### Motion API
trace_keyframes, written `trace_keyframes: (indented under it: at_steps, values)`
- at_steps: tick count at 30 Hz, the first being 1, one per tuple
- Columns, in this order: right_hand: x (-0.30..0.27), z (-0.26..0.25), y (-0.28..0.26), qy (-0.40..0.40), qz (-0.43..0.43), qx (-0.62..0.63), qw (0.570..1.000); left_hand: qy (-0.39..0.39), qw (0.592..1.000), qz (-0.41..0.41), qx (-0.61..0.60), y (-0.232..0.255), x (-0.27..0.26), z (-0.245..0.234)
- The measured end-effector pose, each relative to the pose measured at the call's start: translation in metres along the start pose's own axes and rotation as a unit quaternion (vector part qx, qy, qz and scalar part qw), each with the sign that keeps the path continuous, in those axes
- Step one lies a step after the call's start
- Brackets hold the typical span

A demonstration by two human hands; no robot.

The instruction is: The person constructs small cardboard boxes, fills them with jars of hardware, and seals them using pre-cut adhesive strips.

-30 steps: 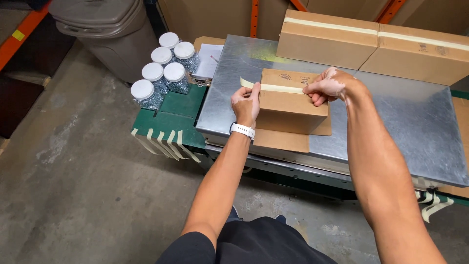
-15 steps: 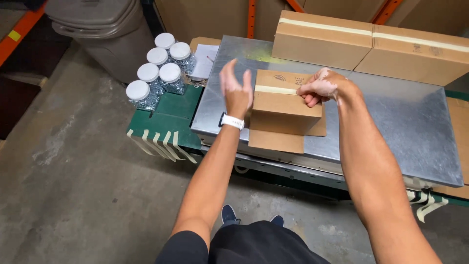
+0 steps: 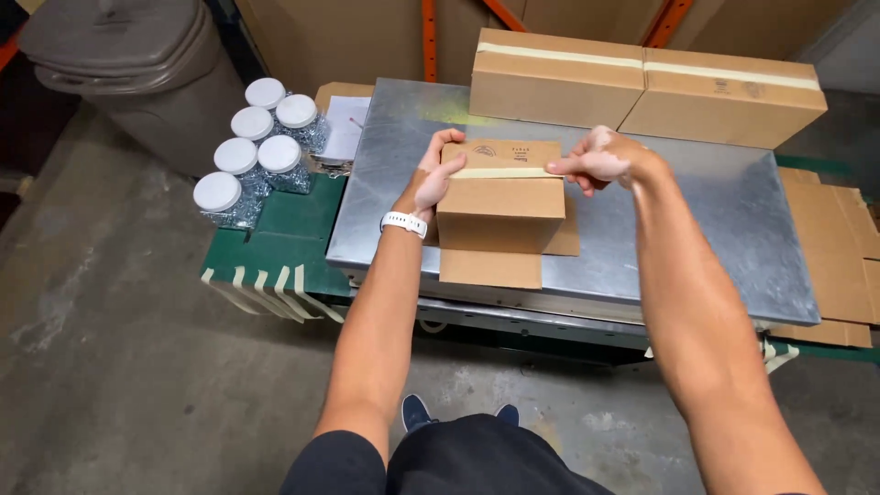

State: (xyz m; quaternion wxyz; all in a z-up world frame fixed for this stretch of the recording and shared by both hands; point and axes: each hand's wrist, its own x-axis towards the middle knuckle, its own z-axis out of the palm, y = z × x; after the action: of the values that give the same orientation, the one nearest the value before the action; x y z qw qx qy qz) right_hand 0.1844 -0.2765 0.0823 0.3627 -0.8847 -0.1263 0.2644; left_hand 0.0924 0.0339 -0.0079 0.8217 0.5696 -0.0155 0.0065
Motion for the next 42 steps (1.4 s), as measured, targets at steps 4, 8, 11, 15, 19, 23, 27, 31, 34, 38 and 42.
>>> trace_keyframes:
  at_steps: [4,8,11,15,19,23,27,31,34,38,42]
  values:
    - [-0.004,-0.003,0.050,-0.006,-0.050,0.090,0.995,0.010,0.999,-0.029,-0.017,0.005,-0.001,0.007]
    - [0.010,0.034,0.103,0.016,-0.057,0.191,0.980,0.022,1.000,-0.018,-0.004,0.000,0.001,0.009]
    - [0.013,0.074,0.113,0.055,-0.058,0.334,0.939,0.029,0.999,-0.024,0.000,0.015,-0.008,0.019]
    - [0.004,0.123,0.103,0.119,0.036,0.534,0.836,0.025,0.999,-0.028,-0.006,0.017,-0.011,0.021]
    - [0.028,0.130,0.136,0.191,0.103,0.468,0.856,0.013,0.999,-0.036,0.004,0.028,-0.023,0.029]
    - [-0.009,0.112,0.073,0.442,0.065,0.121,0.887,0.019,0.999,-0.021,0.022,0.022,-0.014,0.028]
    - [-0.067,0.161,-0.060,0.394,-0.135,-0.275,0.867,0.029,0.998,-0.051,0.026,0.022,-0.012,0.023]
    - [-0.081,0.167,-0.069,0.249,-0.026,-0.344,0.905,0.026,0.997,-0.062,0.028,-0.009,0.009,0.008]
    - [-0.092,0.133,-0.005,0.355,-0.047,-0.202,0.912,-0.003,1.000,-0.027,0.001,-0.009,0.004,0.006]
    - [-0.072,0.122,0.028,0.373,-0.147,-0.025,0.916,-0.038,0.997,0.041,-0.056,-0.014,-0.009,0.016]
    - [-0.072,0.090,0.008,0.319,-0.024,-0.006,0.947,-0.001,0.999,0.017,-0.029,-0.006,-0.025,0.027]
